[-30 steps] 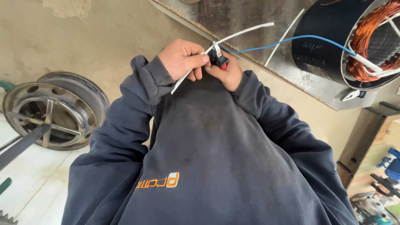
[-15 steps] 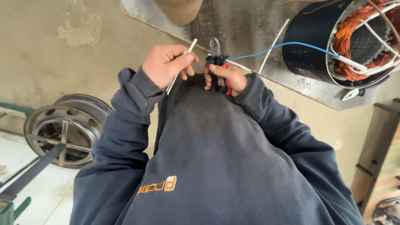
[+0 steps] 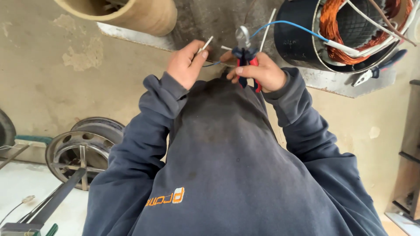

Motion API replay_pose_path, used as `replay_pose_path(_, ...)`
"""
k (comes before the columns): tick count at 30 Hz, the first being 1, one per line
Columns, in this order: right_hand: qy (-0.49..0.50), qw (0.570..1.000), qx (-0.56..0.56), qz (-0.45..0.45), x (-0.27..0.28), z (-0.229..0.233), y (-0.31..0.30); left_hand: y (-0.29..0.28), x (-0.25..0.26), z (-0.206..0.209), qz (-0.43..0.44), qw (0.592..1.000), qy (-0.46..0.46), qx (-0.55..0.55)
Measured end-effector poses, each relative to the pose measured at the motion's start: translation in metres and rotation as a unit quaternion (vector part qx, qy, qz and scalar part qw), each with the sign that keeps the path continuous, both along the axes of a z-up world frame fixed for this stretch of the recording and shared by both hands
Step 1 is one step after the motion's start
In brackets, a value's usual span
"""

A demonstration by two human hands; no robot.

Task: The person slides white heat shrink tubing onto blue and white wires, then uses pliers to cut the tubing to size. They repeat this process for multiple wires connected to a copper coil assembly.

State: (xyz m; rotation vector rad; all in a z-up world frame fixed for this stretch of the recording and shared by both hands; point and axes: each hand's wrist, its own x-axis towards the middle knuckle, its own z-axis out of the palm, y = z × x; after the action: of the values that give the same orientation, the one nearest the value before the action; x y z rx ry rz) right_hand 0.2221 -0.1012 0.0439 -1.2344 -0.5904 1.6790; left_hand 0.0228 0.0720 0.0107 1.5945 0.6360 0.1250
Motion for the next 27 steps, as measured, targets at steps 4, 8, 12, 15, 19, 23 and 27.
replay_pose_path(4,-0.082,0.994,0.025,-0.064,0.009,-0.02,-0.021,-0.01,0.028,0.021,0.026,0.988,-0.004,0.155)
replay_pose_path(8,-0.046,0.994,0.021,-0.096,0.011,-0.015,-0.023,-0.018,0.048,0.01,-0.008,0.991,-0.02,0.135)
replay_pose_path(12,-0.001,0.988,0.011,-0.153,0.014,-0.015,-0.025,-0.023,0.052,-0.015,-0.014,0.99,-0.061,0.13)
replay_pose_path(15,-0.01,0.986,-0.018,-0.166,0.012,-0.018,-0.027,-0.019,0.049,-0.023,0.02,0.994,-0.05,0.097)
replay_pose_path(19,-0.017,0.977,-0.015,-0.212,0.008,-0.013,-0.031,-0.008,0.055,-0.054,0.052,0.995,-0.064,0.052)
replay_pose_path(23,-0.052,0.974,0.011,-0.22,-0.002,-0.029,-0.048,0.008,0.078,-0.072,0.083,0.976,-0.059,-0.194)
replay_pose_path(27,-0.127,0.975,-0.018,-0.184,-0.013,-0.023,-0.067,0.011,0.114,-0.09,0.091,0.948,-0.147,-0.265)
